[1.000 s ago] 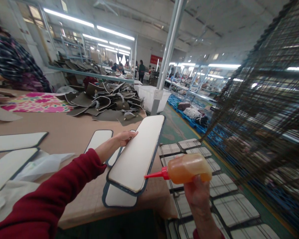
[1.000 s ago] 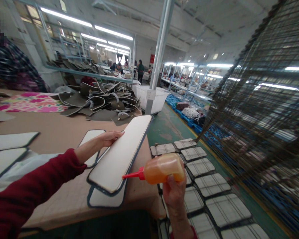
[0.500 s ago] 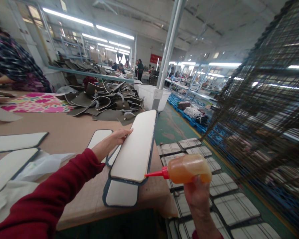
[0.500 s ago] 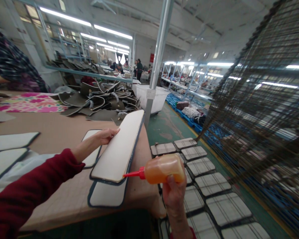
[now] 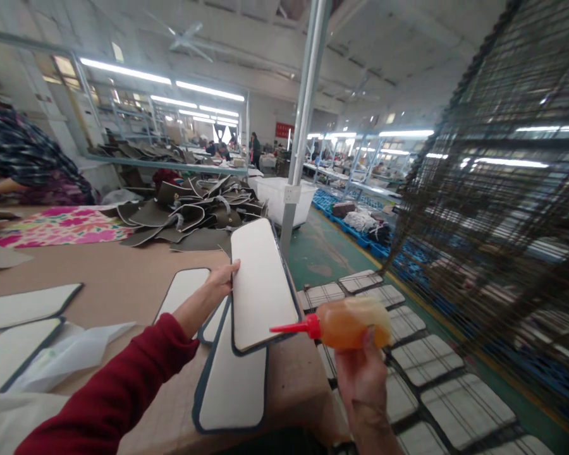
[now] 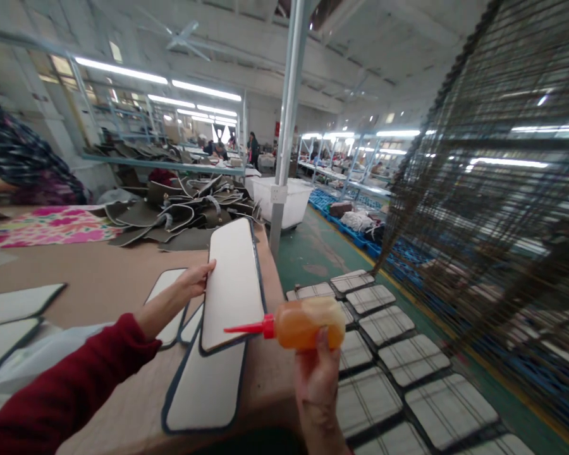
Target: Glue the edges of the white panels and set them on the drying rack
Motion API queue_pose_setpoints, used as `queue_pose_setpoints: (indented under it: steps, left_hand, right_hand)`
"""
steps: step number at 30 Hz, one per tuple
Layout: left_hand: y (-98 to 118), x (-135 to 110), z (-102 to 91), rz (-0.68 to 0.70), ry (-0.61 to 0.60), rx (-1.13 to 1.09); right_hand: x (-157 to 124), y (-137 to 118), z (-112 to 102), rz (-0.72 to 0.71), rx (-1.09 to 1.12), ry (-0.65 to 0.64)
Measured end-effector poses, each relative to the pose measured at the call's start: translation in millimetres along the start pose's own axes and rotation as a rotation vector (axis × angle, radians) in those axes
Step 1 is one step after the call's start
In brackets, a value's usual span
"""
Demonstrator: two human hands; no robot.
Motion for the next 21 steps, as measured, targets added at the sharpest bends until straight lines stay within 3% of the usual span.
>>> queue_pose_setpoints:
  steps: [4, 8, 15, 18, 21]
  left_hand:
    - [0.5, -15.3, 19.5, 0.061, -0.121, 0.035]
    - [-1.3, -27.8, 43.0, 0.088, -0.323, 0.066]
    - [2.6, -40.2, 61.0, 0.027, -0.509, 0.119]
    - [6.0, -44.9, 68.4, 0.016, -0.551, 0.134]
    - [12.4, -40.6, 67.1, 0.019, -0.509, 0.156]
  right_hand:
    - [41.1, -24.0, 46.1, -0.137, 0.023, -0.110]
    - [77.5, -36.7, 64.8, -0.260, -0.083, -0.109]
    - [95.3, -41.3, 50.2, -0.305, -0.075, -0.070]
    - [80.7, -32.6, 32.7, -0.277, -0.068, -0.054]
    - [50.6, -6.4, 7.2, -0.203, -0.089, -0.071]
Point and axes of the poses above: each hand's wrist, its own x-axis towards the middle knuckle, its own z-axis out of the palm, y = z × x, the point moved 9 cm from there along x, towards the middle knuckle, and after that the axes turned 8 degrees about z, right-handed, at the moved point
